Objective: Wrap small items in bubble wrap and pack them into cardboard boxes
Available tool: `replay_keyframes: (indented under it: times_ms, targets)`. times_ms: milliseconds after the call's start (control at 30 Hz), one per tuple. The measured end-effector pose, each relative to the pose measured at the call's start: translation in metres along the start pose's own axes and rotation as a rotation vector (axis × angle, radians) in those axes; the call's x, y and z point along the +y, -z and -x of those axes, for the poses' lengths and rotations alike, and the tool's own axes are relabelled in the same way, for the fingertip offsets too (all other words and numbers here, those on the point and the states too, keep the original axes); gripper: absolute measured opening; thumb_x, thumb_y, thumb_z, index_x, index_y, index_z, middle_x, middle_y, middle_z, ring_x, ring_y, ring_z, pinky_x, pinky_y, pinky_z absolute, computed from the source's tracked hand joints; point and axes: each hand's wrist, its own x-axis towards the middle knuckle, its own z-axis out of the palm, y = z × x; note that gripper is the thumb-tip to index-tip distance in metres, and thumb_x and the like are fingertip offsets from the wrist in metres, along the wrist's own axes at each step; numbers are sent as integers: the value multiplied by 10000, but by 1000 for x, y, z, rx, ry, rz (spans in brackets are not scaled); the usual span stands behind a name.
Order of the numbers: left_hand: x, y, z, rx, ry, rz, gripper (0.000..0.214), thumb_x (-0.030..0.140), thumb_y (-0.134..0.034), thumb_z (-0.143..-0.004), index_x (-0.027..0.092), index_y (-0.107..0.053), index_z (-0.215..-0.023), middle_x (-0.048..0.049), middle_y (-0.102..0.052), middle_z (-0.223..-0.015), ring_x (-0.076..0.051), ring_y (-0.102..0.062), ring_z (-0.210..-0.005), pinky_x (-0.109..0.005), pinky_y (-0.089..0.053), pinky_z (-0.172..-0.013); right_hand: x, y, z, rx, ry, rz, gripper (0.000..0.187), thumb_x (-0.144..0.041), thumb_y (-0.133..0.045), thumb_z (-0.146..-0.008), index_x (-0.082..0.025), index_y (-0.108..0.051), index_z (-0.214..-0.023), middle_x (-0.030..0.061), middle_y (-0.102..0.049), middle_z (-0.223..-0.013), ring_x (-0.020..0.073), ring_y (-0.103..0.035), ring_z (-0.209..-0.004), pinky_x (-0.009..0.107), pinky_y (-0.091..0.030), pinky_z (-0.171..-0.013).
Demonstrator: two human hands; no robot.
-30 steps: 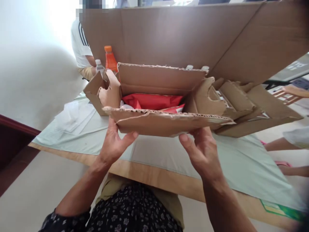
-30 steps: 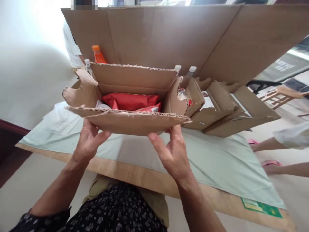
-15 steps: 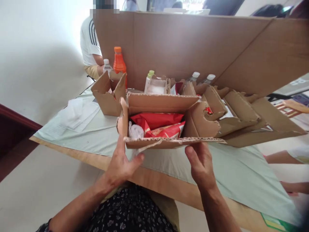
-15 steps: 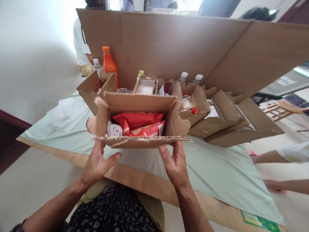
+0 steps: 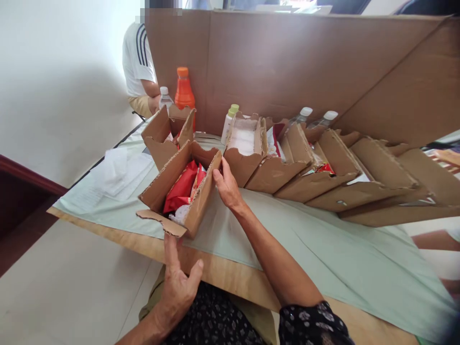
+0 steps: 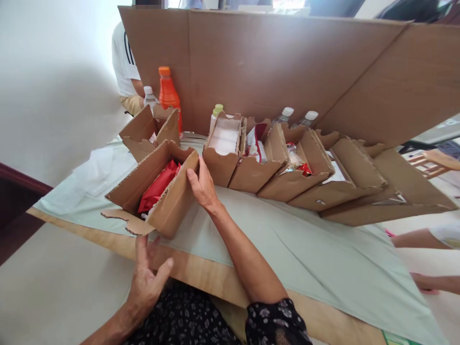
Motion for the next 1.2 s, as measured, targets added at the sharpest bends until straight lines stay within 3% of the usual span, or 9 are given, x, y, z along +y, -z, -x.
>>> replay_keyframes:
  times_ms: [200,333,433,567,700,900,1000,1100,1200]
  targets:
    - [6,-18,-13,-6,-24,45,972,235,-647,-944,357,-57,-1706,-91,-6,-1809,-360,-177,-1657,-595,-367,-1291,0,-14,14,64,27,129,960,-807,-87,-983,-177,-266,-1686,119,-257,-1761,225,-214,-1644,448,-224,-1339]
    - [16,-33,-39,-26,-83,45,969,155,-631,-920,383,-100,-1698,-72,22,-1808,-335,-97,-1673,-575,-396,-1271,19,-19,29,150,45,4,824,-728,-150,-1033,-206,-431,-1604,118,-397,-1697,222,-352,-1588,444,-305,-1306]
    - [15,-48,-67,-22,-109,57,958,146,-633,-908,379,-133,-1691,-86,46,-1806,-358,-27,-1675,-621,-351,-1276,50,-23,39,228,-86,-65,753,-672,-185,-1049,-184,-542,-1497,151,-530,-1591,232,-488,-1491,450,-405,-1238]
    - [8,-71,-117,15,-115,74,952,173,-665,-876,314,-177,-1681,-146,46,-1797,-380,-26,-1672,-638,-292,-1290,83,-25,52,246,-179,-40,678,-623,-238,-1052,-167,-642,-1351,183,-636,-1456,263,-569,-1397,488,-441,-1195]
    - [11,-95,-163,24,-97,138,923,226,-664,-865,244,-207,-1666,-185,63,-1788,-367,-57,-1671,-591,-334,-1279,90,-26,58,227,-147,-46,521,-543,-372,-1033,-184,-689,-1239,169,-662,-1418,260,-583,-1378,456,-417,-1213]
    - [14,-123,-184,-52,33,215,906,231,-622,-851,211,-220,-1663,-184,-6,-1795,-329,-152,-1664,-513,-398,-1256,96,-27,55,227,-108,-70,493,-529,-388,-1013,-199,-697,-1211,159,-681,-1386,268,-626,-1322,453,-469,-1167]
    - [2,-107,-172,-203,16,102,798,302,-651,-872,168,-381,-1612,-210,-264,-1745,-360,-231,-1641,-572,-352,-1276,99,-26,55,221,-97,-68,472,-496,-391,-1016,-190,-709,-1184,166,-696,-1357,270,-643,-1298,459,-483,-1152]
    - [-22,-63,-151,-316,-60,-109,635,336,-712,-850,158,-612,-1451,-221,-519,-1596,-414,-359,-1579,-650,-310,-1277,95,-24,58,204,-83,-54,381,-429,-448,-995,-201,-731,-1111,159,-718,-1312,279,-659,-1265,487,-498,-1126]
    - [-51,-6,-125,-213,-126,-279,459,303,-688,-877,190,-713,-1321,-194,-609,-1511,-422,-432,-1529,-679,-376,-1230,73,-26,54,164,-45,-44,290,-364,-521,-953,-224,-748,-1067,132,-737,-1281,285,-666,-1244,503,-507,-1106]
